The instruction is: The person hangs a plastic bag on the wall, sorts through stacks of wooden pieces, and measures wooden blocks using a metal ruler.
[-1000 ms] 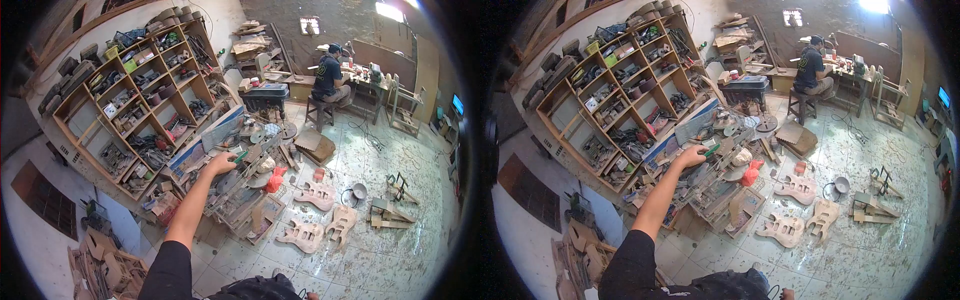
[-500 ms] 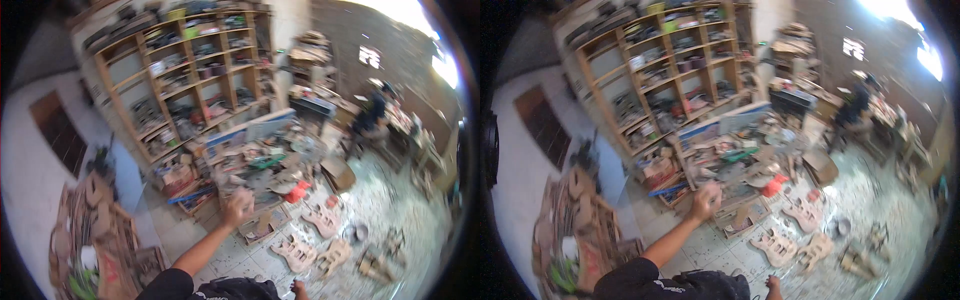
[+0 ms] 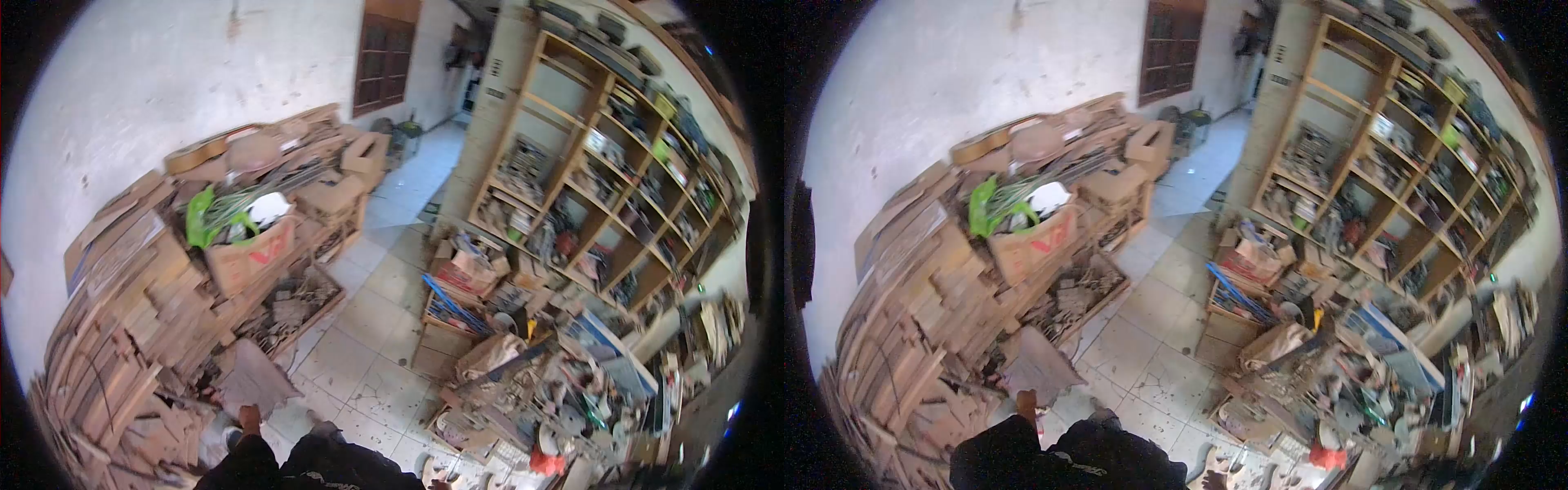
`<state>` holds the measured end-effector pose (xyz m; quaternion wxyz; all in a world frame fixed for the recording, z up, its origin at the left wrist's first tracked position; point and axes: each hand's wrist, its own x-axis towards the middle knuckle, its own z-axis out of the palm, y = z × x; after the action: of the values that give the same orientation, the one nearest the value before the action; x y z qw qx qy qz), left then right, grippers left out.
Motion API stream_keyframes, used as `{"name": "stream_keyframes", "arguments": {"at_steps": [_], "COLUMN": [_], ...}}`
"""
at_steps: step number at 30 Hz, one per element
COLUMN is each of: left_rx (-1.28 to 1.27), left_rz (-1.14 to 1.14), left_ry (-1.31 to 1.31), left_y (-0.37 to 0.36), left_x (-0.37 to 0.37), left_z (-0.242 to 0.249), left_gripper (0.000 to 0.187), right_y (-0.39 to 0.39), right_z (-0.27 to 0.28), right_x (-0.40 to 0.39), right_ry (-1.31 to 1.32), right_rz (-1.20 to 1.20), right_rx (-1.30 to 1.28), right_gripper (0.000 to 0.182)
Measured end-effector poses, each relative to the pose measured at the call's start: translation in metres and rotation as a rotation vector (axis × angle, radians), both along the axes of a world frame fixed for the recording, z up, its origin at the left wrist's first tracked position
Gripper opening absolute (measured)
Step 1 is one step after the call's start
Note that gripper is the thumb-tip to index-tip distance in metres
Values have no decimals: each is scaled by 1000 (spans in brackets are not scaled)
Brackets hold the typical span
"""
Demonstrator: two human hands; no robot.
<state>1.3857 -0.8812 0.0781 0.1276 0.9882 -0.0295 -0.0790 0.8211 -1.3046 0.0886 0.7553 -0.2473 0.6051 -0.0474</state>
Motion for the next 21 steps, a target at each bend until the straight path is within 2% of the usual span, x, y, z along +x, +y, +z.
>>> {"name": "stream_keyframes", "arguments": {"at_steps": [1, 3, 5, 7, 9, 10, 11, 13, 15, 16, 17, 19, 20, 21], "left_rx": [85, -296, -1237, -1259, -1306, -1320, -1334, -1660, -1706, -1675, -1642, -1608, -1588, -1559], "left_rz": [-69, 471, 874, 1053, 1232, 1337, 1443, 1261, 1181, 1151, 1122, 1081, 1039, 987], "left_ry": [-14, -34, -120, -265, -455, -470, -491, -784, -841, -796, -753, -704, -572, -444], "left_y": [28, 54, 79, 105, 112, 113, 105, 117, 138, 148, 157, 159, 156, 153], "left_x": [-5, -22, -34, -37, -8, 9, 26, 74, 121, 142, 162, 190, 188, 186], "left_z": [-3, -11, -16, -17, -8, 33, 99, 145, 168, 176, 179, 182, 173, 164], "left_gripper": [32, 35, 35, 34, 34, 29, 25, 18, 16, 17, 18, 21, 23, 25], "right_y": [-20, -62, -108, -128, -141, -143, -144, -140, -117, -107, -92, -66, -45, -35], "right_z": [1, -9, -65, -55, -34, -23, -17, -25, -58, -65, -48, -3, 10, 11], "right_x": [11, 46, 79, 135, 193, 217, 241, 273, 294, 322, 348, 386, 419, 453], "right_ry": [17, 53, 125, 140, 166, 178, 186, 185, -114, 81, 75, -216, -84, -202], "right_rz": [75, 227, 351, 474, 526, 536, 540, 560, 402, 486, 504, 444, 337, 362], "right_rx": [-24, -77, -189, -211, -259, -284, -310, -344, -97, -113, -110, 288, 318, 491], "right_gripper": [38, 38, 33, 30, 26, 26, 26, 27, 25, 24, 24, 27, 31, 32]}}
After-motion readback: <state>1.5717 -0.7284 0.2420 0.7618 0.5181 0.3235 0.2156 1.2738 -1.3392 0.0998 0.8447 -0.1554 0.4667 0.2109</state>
